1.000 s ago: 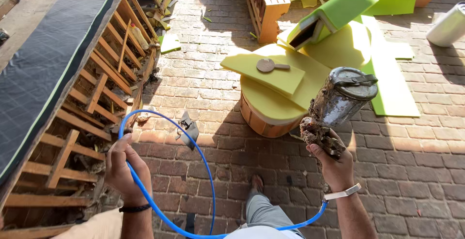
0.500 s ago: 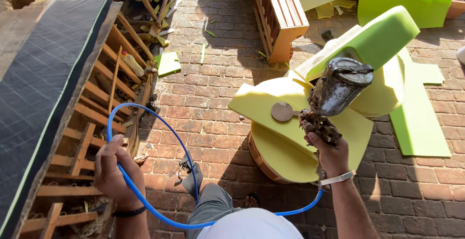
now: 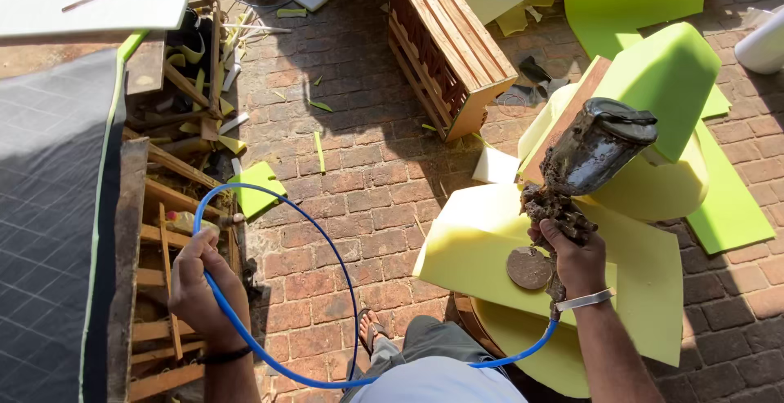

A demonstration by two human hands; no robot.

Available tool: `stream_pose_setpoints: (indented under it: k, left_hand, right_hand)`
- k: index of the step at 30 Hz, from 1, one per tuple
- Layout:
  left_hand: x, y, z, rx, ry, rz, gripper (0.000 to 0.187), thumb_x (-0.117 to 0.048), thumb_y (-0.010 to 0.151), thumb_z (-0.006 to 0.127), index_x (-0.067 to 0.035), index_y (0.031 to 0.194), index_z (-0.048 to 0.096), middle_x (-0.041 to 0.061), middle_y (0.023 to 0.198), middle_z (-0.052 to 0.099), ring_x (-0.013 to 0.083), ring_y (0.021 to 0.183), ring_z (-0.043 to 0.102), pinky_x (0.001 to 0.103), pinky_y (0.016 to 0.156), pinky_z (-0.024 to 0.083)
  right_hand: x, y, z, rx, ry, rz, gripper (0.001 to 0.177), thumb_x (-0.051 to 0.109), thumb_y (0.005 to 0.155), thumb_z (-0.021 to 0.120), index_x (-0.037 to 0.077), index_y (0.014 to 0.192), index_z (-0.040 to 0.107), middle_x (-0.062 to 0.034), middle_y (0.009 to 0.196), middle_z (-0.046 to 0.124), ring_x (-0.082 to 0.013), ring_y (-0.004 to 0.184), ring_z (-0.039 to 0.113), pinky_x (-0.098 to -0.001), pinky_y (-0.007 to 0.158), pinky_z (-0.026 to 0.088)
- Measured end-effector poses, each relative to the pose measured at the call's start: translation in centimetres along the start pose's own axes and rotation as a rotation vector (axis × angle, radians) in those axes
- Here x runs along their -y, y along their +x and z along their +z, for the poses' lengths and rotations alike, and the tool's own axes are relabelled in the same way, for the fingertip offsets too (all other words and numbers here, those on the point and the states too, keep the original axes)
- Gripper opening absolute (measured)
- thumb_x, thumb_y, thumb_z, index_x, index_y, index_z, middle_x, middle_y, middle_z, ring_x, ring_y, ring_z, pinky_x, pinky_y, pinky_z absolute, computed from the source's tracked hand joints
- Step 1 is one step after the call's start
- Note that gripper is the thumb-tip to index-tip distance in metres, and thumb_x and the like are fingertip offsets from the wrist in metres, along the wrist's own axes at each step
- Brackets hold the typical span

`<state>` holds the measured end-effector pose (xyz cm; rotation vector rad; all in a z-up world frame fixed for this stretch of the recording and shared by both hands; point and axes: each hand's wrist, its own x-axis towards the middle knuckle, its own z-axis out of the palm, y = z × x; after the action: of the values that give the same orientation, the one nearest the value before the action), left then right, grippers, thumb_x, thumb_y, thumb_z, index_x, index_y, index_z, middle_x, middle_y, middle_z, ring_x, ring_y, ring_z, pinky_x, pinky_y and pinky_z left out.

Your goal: The person cuts a large white foam sheet using a metal ruler as a guide, then sprays adhesive onto a wooden slat bench, and finally places the cut foam onto the bench. The person also uses a pneumatic spray gun connected to a blue hose.

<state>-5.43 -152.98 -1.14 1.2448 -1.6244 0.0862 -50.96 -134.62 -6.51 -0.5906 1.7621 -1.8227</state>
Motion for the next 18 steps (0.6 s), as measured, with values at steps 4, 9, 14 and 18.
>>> stream_pose_setpoints:
  k: [4, 9, 14, 18]
  left_hand:
    - [4.0, 7.4, 6.9, 0.046, -0.052, -0.006, 0.011, -0.004, 0.117, 0.060, -0.003, 0.123, 0.069, 0.017, 0.106, 0.074, 0.0259, 0.092, 0.073, 0.035, 0.080, 0.060]
    - [7.9, 13.6, 16.6, 0.065, -0.064, 0.091, 0.006, -0.006, 0.120, 0.063, -0.003, 0.120, 0.069, 0.017, 0.103, 0.074, 0.0257, 0.098, 0.075, 0.035, 0.086, 0.062]
    - [11.6, 21.7, 26.7, 0.109, -0.037, 0.156, 0.011, 0.000, 0.118, 0.060, -0.001, 0.125, 0.069, 0.017, 0.108, 0.074, 0.0256, 0.100, 0.076, 0.033, 0.086, 0.062]
    - [11.4, 29.7, 35.0, 0.107, -0.089, 0.211, 0.013, 0.003, 0.118, 0.058, 0.000, 0.126, 0.068, 0.016, 0.107, 0.074, 0.0257, 0.099, 0.075, 0.033, 0.085, 0.061]
  right_hand:
    - [-0.2, 4.0, 5.7, -0.084, -0.031, -0.026, 0.022, 0.004, 0.096, 0.072, -0.006, 0.116, 0.070, -0.0118, 0.100, 0.075, -0.0197, 0.084, 0.074, -0.0327, 0.077, 0.064]
    - [-2.1, 10.6, 11.8, -0.185, 0.001, 0.023, 0.024, 0.004, 0.095, 0.072, -0.005, 0.118, 0.070, -0.0111, 0.101, 0.075, -0.0192, 0.083, 0.074, -0.0323, 0.077, 0.063]
    - [-5.1, 20.5, 17.0, -0.279, 0.085, 0.004, 0.024, 0.003, 0.095, 0.073, -0.005, 0.118, 0.069, -0.0101, 0.099, 0.074, -0.0171, 0.081, 0.072, -0.0312, 0.075, 0.062]
    - [-4.9, 28.6, 19.6, -0.300, 0.088, -0.027, 0.023, 0.003, 0.098, 0.072, -0.005, 0.119, 0.070, -0.0098, 0.097, 0.074, -0.0163, 0.079, 0.071, -0.0299, 0.073, 0.062]
